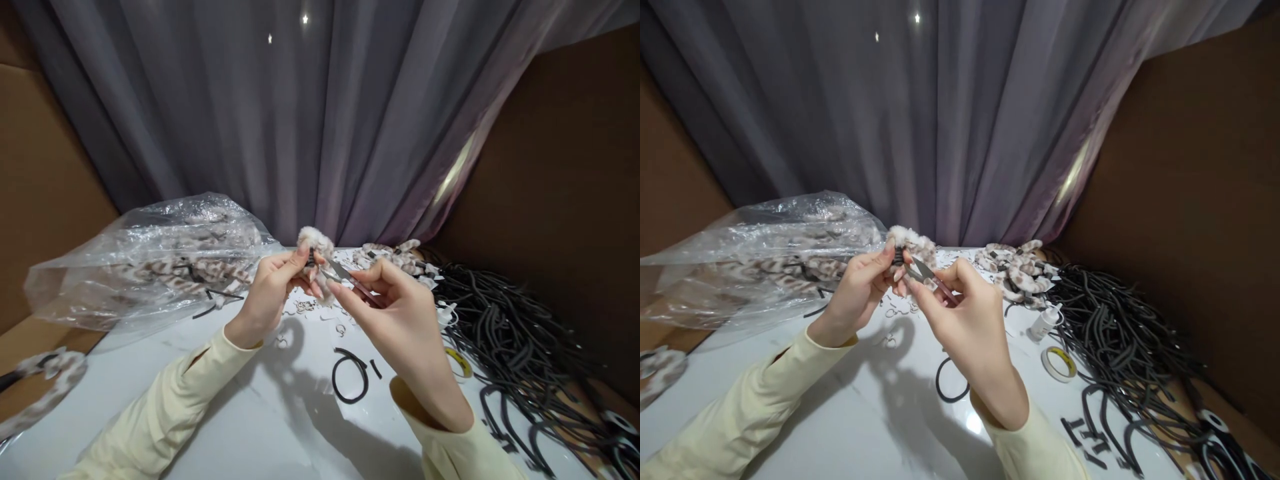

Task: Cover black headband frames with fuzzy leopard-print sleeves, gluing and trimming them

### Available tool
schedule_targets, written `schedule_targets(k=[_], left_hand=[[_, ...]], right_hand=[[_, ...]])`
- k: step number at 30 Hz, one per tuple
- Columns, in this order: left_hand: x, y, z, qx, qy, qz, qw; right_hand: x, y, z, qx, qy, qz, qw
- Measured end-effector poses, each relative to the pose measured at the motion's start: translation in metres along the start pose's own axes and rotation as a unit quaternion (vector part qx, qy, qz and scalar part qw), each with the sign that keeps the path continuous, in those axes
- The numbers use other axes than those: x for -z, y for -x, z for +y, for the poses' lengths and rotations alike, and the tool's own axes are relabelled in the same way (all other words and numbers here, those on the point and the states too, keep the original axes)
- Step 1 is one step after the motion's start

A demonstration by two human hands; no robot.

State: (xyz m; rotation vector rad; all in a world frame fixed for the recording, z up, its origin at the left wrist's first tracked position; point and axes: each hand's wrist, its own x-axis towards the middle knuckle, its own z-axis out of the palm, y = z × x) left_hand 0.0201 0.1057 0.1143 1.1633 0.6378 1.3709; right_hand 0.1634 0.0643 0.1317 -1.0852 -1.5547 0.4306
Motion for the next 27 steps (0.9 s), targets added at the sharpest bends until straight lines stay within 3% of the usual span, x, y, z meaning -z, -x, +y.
schedule_targets(k=[10, 17, 27], left_hand=[[-0.003, 0.006, 0.004, 0.048, 0.041, -0.032, 0.998], [-0.003, 0.008, 0.002, 0.049, 0.002, -0.031, 0.998], [-0.009, 0.007, -0.015, -0.005, -0.003, 0.038, 0.999]], right_hand=[[0.006, 0.004, -0.004, 0.023, 0.02, -0.019, 0.999], [0.006, 0.005, -0.004, 0.019, 0.017, -0.038, 0.999], [-0.014, 0.013, 0.002, 0.065, 0.087, 0.042, 0.993]])
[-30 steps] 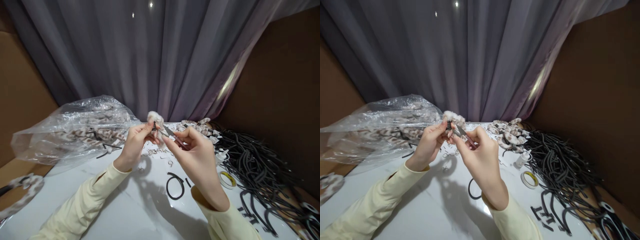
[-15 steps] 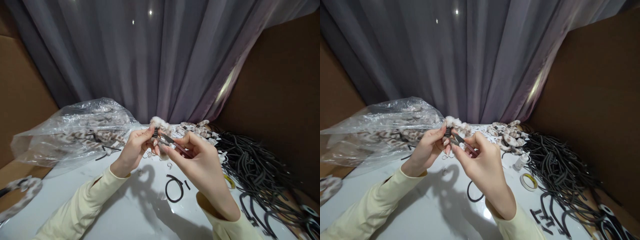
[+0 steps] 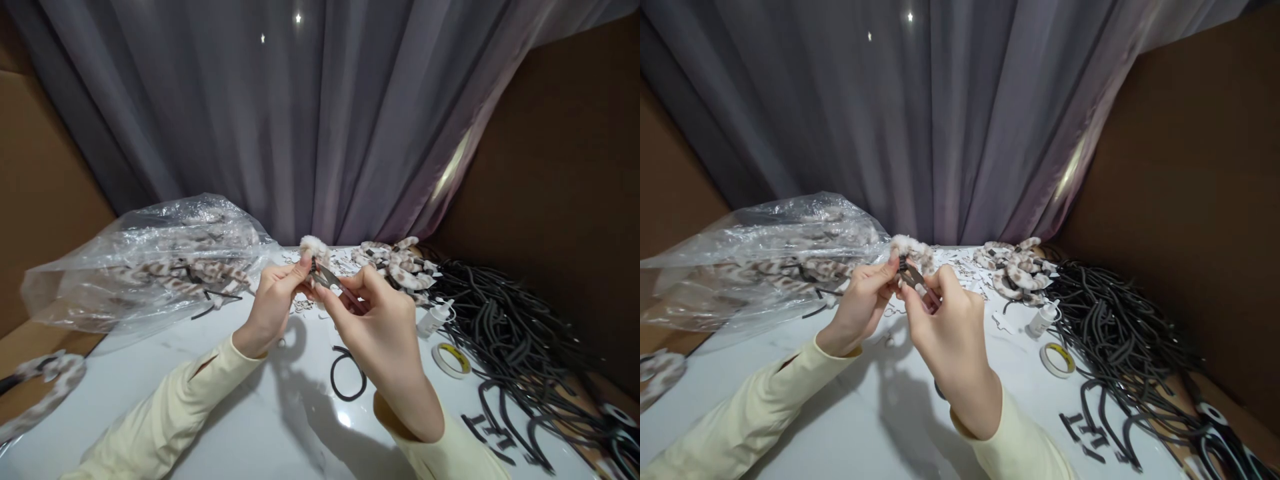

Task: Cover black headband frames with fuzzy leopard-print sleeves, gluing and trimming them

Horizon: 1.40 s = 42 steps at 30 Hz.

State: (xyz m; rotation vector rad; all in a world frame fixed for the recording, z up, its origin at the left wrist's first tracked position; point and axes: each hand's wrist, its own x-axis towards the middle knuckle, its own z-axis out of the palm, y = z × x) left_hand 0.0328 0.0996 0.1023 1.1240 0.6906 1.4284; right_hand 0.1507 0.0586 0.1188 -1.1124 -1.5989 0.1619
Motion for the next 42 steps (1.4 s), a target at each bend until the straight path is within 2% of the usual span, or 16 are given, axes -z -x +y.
schedule_targets(k=[4, 8, 12, 20, 28, 32, 39, 42], left_hand=[[0.004, -0.006, -0.004, 0.005, -0.018, 0.002, 1.0], [0.007, -0.01, -0.005, 0.031, 0.004, -0.009, 0.999], [0.008, -0.01, 0.0, 0.031, 0.015, -0.018, 0.999], [0.008, -0.008, 0.001, 0.033, 0.022, -0.034, 0.999], [0.007, -0.008, -0.001, 0.037, 0.008, -0.036, 0.999], [0.004, -0.007, -0.003, 0.033, -0.005, -0.017, 0.999], [-0.002, -0.002, -0.011, -0.017, -0.038, 0.035, 0.999], [0.0, -0.003, -0.011, -0.042, -0.054, 0.047, 0.997]], right_hand=[[-0.002, -0.003, 0.007, -0.007, 0.004, -0.014, 1.0], [0.01, -0.009, 0.011, -0.041, -0.025, -0.06, 0.997], [0.022, -0.013, 0.008, -0.048, -0.023, -0.057, 0.997], [0.015, -0.012, 0.006, -0.095, -0.048, -0.105, 0.989], [0.013, -0.012, 0.007, -0.086, -0.038, -0.099, 0.991], [0.007, -0.009, 0.01, -0.077, -0.036, -0.091, 0.992], [-0.004, -0.003, 0.007, -0.034, 0.026, -0.022, 0.999], [-0.011, -0.003, 0.006, -0.031, 0.02, -0.009, 0.999]])
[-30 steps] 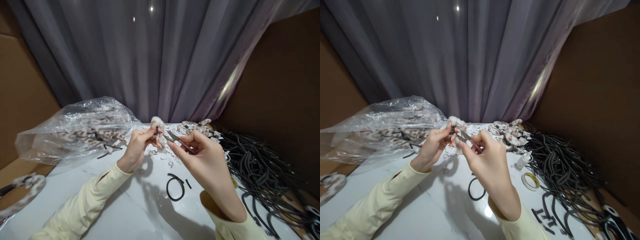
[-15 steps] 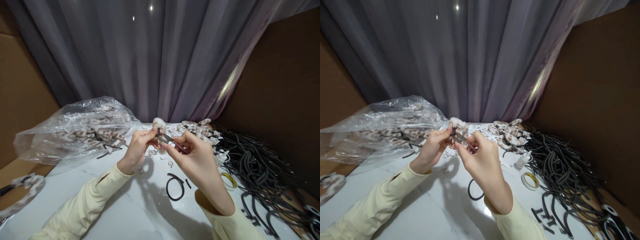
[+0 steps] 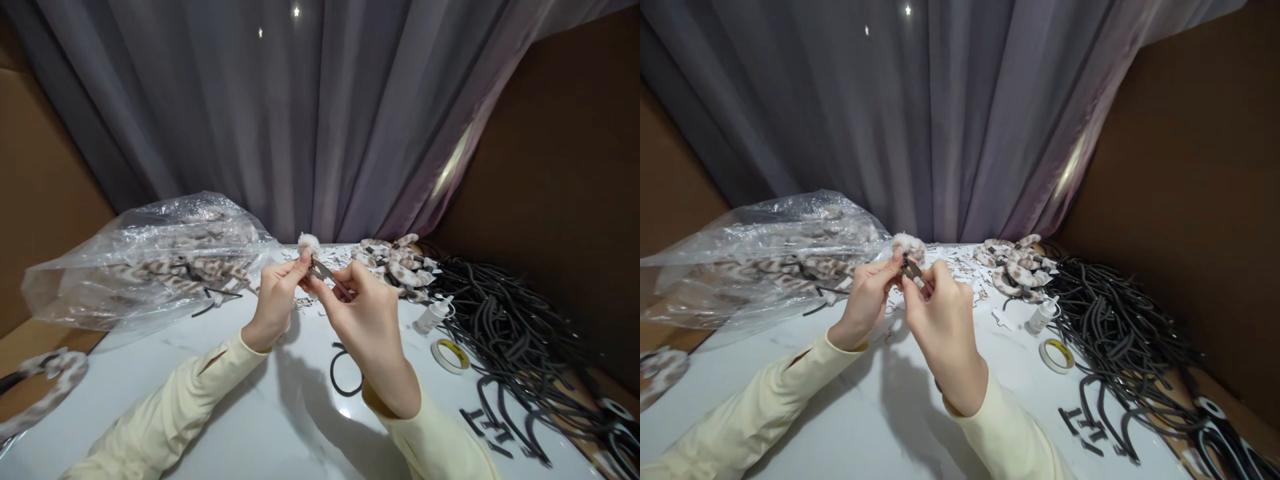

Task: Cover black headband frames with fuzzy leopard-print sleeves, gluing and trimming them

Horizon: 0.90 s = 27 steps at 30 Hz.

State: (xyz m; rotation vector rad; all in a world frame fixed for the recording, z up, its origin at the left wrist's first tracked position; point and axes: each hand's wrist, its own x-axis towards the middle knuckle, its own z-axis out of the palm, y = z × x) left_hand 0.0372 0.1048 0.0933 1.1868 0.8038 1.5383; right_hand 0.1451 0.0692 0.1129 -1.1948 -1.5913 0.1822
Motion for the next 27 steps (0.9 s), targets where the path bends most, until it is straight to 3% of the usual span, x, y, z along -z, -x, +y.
schedule_targets(k=[5, 9, 13, 20, 27], left_hand=[[0.009, -0.012, 0.003, -0.006, -0.012, -0.011, 1.0], [0.015, -0.02, 0.006, 0.039, -0.003, -0.071, 0.997], [0.018, -0.023, 0.01, 0.04, 0.004, -0.132, 0.99], [0.018, -0.022, 0.014, 0.025, -0.004, -0.098, 0.995], [0.017, -0.019, 0.019, 0.067, 0.024, -0.142, 0.987]], right_hand=[[-0.011, -0.003, 0.003, -0.009, -0.047, 0.007, 0.999], [-0.005, -0.009, 0.006, -0.06, -0.086, -0.013, 0.994], [0.003, -0.014, 0.007, -0.103, -0.131, -0.033, 0.985], [0.011, -0.017, 0.004, -0.113, -0.153, -0.057, 0.98], [0.015, -0.018, 0.004, -0.09, -0.126, -0.057, 0.986]])
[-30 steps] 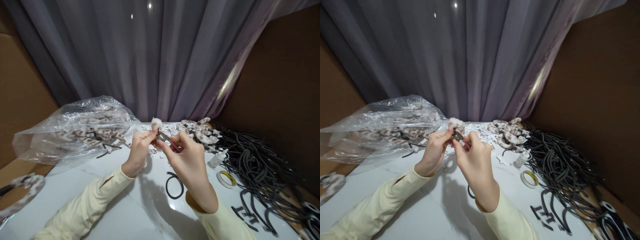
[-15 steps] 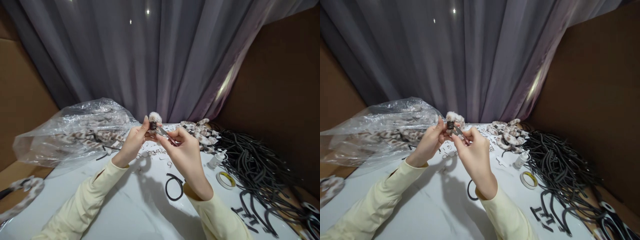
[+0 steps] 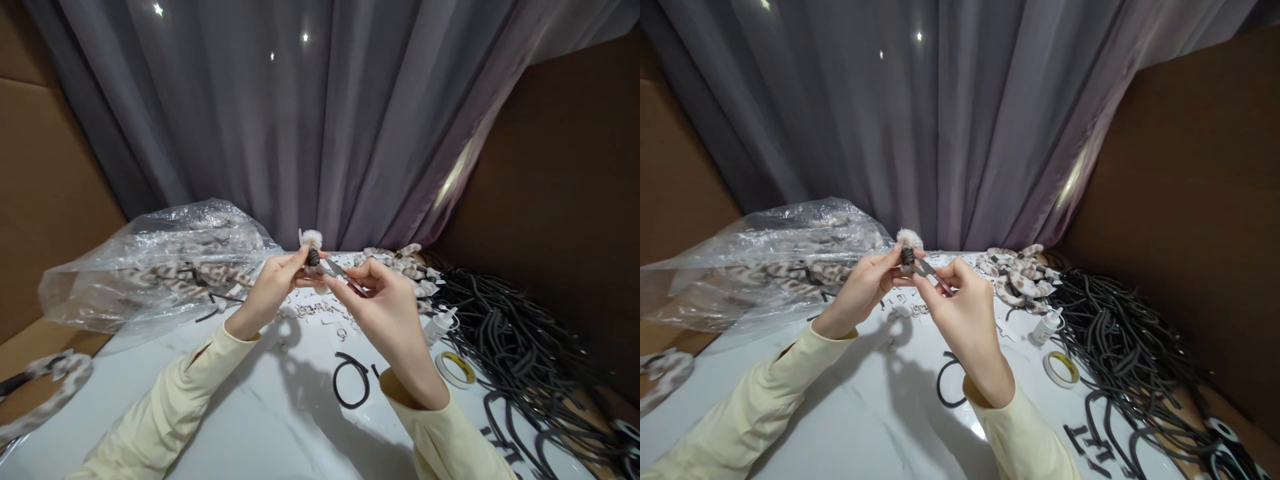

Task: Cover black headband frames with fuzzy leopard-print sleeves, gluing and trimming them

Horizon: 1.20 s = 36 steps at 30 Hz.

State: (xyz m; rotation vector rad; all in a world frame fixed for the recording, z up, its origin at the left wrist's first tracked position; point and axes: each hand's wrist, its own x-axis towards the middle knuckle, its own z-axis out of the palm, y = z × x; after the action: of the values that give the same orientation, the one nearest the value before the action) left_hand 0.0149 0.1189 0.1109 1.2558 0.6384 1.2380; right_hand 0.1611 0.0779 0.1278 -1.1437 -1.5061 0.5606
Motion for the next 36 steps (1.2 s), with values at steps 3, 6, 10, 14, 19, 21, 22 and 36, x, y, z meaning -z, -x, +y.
schedule_targets(k=[3, 6, 10, 14, 19, 21, 22, 36], left_hand=[[-0.001, 0.0, 0.001, -0.001, 0.001, 0.009, 1.0], [-0.001, 0.001, 0.002, -0.004, -0.002, 0.015, 1.0], [-0.003, 0.001, 0.002, -0.013, 0.0, 0.018, 1.0], [-0.003, 0.002, -0.002, -0.026, -0.023, 0.049, 0.998], [-0.002, 0.002, -0.006, -0.05, -0.069, 0.08, 0.993], [0.0, 0.002, -0.005, -0.042, -0.075, 0.066, 0.994], [0.002, 0.002, -0.004, -0.027, -0.075, 0.056, 0.995], [0.026, 0.046, -0.008, 0.027, -0.356, -0.081, 0.931]], right_hand=[[-0.001, 0.0, 0.001, -0.002, -0.002, -0.004, 1.0], [-0.001, 0.0, 0.0, -0.007, 0.001, -0.007, 1.0], [-0.001, 0.0, 0.0, -0.009, -0.004, -0.008, 1.0], [-0.003, 0.001, 0.002, -0.006, -0.01, 0.003, 1.0], [-0.007, 0.0, 0.003, 0.0, -0.016, 0.011, 1.0], [-0.002, -0.001, 0.001, 0.013, 0.009, 0.006, 1.0], [0.003, -0.001, 0.001, 0.017, 0.028, -0.003, 0.999], [0.075, 0.071, 0.134, -0.075, 0.389, -0.199, 0.896]])
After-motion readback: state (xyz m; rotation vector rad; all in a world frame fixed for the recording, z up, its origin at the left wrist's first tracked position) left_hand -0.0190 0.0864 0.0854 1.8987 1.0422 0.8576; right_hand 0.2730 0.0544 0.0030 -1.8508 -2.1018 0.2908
